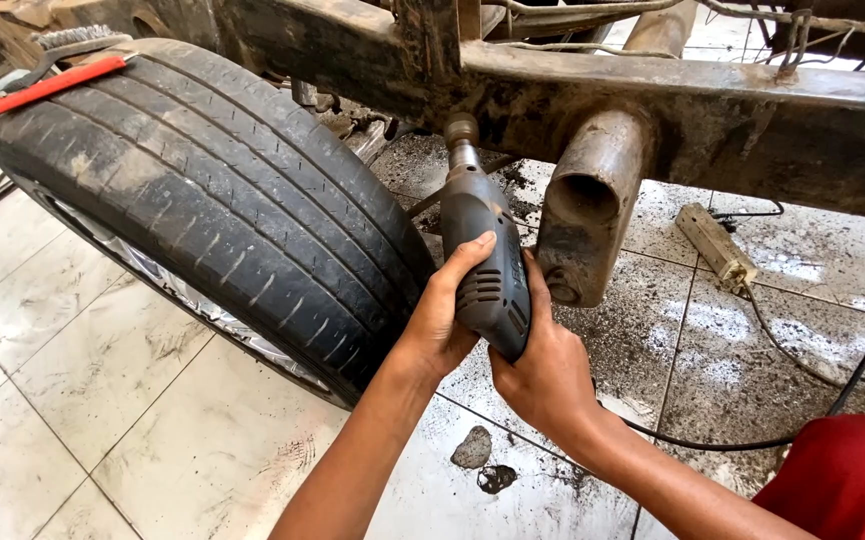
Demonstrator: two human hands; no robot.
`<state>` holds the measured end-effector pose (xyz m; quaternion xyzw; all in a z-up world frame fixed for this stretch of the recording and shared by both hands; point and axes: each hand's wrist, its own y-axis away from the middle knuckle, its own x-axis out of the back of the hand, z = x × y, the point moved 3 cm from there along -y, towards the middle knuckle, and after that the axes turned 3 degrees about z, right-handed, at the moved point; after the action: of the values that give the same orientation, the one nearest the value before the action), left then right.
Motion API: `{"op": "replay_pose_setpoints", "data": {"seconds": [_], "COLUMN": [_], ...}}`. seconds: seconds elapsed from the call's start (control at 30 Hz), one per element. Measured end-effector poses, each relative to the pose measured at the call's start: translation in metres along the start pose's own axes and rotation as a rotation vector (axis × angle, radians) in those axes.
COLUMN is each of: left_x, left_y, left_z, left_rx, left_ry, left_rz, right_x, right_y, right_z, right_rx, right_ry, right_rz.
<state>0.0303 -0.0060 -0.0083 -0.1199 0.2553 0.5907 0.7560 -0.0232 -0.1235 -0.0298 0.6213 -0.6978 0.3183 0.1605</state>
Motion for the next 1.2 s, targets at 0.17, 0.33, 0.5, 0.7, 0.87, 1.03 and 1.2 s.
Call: {"op": "replay_pose_setpoints", "data": {"seconds": [0.17, 0.33, 0.5, 0.7, 0.87, 1.03, 1.2], "left_x": [-0.002, -0.001, 0.001, 0.003, 0.003, 0.006, 0.011], "left_y": [-0.001, -0.003, -0.001, -0.003, -0.003, -0.005, -0.009], "left_z": [0.004, 0.003, 0.002, 0.0, 0.001, -0.004, -0.016], "left_rx": [0.003, 0.003, 0.011, 0.015, 0.013, -0.004, -0.035], "left_ry": [-0.001, -0.01, -0.025, -0.018, -0.009, -0.046, -0.037], "left_rz": [0.006, 0.008, 0.047, 0.06, 0.04, 0.067, 0.032], "right_x": [-0.003, -0.001, 0.001, 0.0, -0.001, -0.003, -0.003], "right_y": [-0.002, -0.002, -0.002, -0.002, -0.004, -0.004, -0.01], "right_z": [0.006, 0.006, 0.001, 0.002, 0.003, 0.009, 0.02], "right_rx": [0.1, 0.155, 0.087, 0.089, 0.092, 0.139, 0.023], "right_ry": [-0.012, -0.027, -0.032, -0.032, -0.026, -0.047, -0.088], "right_rz": [0.07, 0.104, 0.052, 0.053, 0.062, 0.029, -0.251]}}
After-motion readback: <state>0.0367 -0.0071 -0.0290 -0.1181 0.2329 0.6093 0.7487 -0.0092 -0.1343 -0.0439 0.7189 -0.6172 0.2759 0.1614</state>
